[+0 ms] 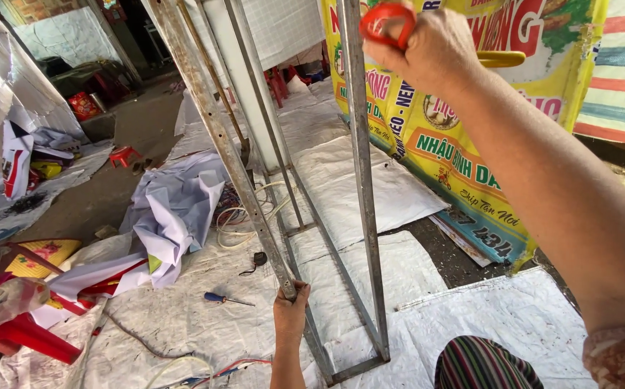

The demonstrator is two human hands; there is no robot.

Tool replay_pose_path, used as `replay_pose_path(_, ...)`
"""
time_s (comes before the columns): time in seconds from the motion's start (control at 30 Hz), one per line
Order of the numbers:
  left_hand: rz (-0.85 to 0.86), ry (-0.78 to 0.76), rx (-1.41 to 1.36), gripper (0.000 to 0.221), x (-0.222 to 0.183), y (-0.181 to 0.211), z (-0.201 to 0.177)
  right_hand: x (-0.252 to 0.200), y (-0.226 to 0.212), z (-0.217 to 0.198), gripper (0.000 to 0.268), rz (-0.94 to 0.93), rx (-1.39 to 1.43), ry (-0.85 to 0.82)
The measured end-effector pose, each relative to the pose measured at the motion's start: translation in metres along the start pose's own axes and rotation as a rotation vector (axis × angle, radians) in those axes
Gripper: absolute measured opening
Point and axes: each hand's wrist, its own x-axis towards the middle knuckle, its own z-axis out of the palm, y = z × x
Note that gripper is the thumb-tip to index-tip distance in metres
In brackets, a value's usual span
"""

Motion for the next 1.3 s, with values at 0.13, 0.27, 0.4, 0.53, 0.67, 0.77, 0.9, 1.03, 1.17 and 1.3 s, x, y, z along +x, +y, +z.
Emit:
replay_pose_path(0.13, 0.003, -0.004, 0.025, 0.005, 0.000, -0.002, 0.000, -0.024, -0.003, 0.009, 0.048, -0.008, -0.005, -0.079)
replay_pose_path(0.27, 0.004, 0.010, 0.026, 0.006, -0.002, 0.001, 0.000, -0.023, -0.004, 0.005, 0.049, 0.018, -0.069, -0.125)
replay_pose_path(0.4, -0.026, 0.021, 0.036, 0.006, -0.002, 0.000, 0.000, -0.017, 0.002, 0.012, 0.040, 0.022, -0.049, -0.021)
replay_pose_path(0.53, -0.035, 0.031, 0.057, 0.006, -0.003, 0.002, 0.000, -0.034, -0.017, 0.002, 0.045, 0.048, 0.006, -0.216)
replay_pose_path(0.67, -0.016, 0.029, 0.047, 0.006, -0.003, 0.002, 0.001, -0.041, -0.025, -0.001, 0.055, 0.006, -0.072, -0.296)
replay_pose_path(0.77, -0.034, 0.036, 0.052, 0.007, -0.008, 0.012, 0.001, -0.032, -0.017, 0.004, 0.054, 0.034, -0.097, -0.265)
replay_pose_path(0.9, -0.049, 0.023, 0.092, 0.006, -0.011, 0.018, 0.001, -0.039, -0.011, 0.016, 0.040, -0.038, 0.031, -0.075)
replay_pose_path(1.03, -0.042, 0.012, 0.089, 0.005, -0.011, 0.016, 0.001, -0.045, -0.015, 0.015, 0.045, -0.024, -0.077, -0.180)
replay_pose_path(1.17, -0.035, 0.002, 0.066, 0.004, -0.014, 0.019, 0.000, -0.042, -0.012, 0.011, 0.062, -0.003, -0.174, -0.235)
replay_pose_path(1.3, -0.005, -0.004, 0.040, 0.005, -0.007, 0.007, -0.001, -0.045, -0.009, 0.016, 0.041, -0.049, -0.069, -0.127)
